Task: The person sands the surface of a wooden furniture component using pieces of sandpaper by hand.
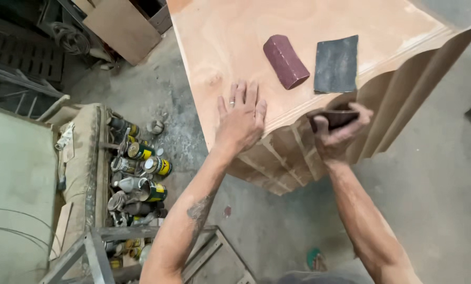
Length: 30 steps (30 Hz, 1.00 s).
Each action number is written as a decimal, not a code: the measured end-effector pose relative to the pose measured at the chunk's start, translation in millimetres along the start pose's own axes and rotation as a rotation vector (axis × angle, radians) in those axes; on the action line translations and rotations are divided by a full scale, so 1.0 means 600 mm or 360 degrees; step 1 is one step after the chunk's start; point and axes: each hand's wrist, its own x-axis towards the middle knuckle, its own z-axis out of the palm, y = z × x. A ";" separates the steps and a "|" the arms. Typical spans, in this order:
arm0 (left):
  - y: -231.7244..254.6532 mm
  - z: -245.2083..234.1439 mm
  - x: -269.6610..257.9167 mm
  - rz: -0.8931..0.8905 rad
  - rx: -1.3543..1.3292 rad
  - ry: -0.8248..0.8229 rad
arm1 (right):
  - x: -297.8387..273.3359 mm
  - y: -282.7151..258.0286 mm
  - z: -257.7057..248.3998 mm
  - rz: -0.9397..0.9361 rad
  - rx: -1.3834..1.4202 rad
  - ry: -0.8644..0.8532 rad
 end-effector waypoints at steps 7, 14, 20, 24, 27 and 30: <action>-0.001 0.011 -0.006 0.0054 0.0018 0.0085 | -0.019 0.000 -0.008 -0.0021 -0.0032 0.0018; -0.008 0.010 0.003 0.0085 0.0026 0.0140 | -0.001 -0.032 -0.006 0.0042 -0.0081 -0.0009; -0.013 0.017 0.002 0.0048 0.0016 0.0114 | 0.036 -0.044 0.007 -0.0020 -0.0086 0.0015; -0.009 0.017 0.002 0.0086 0.0022 0.0173 | -0.028 -0.009 -0.008 0.0041 0.0064 -0.0046; -0.010 0.010 0.008 0.0040 0.0015 0.0159 | -0.015 -0.012 0.006 0.0122 -0.0076 -0.0035; -0.007 0.022 -0.004 0.0052 0.0004 0.0129 | 0.014 -0.054 -0.010 0.0025 -0.0025 -0.0028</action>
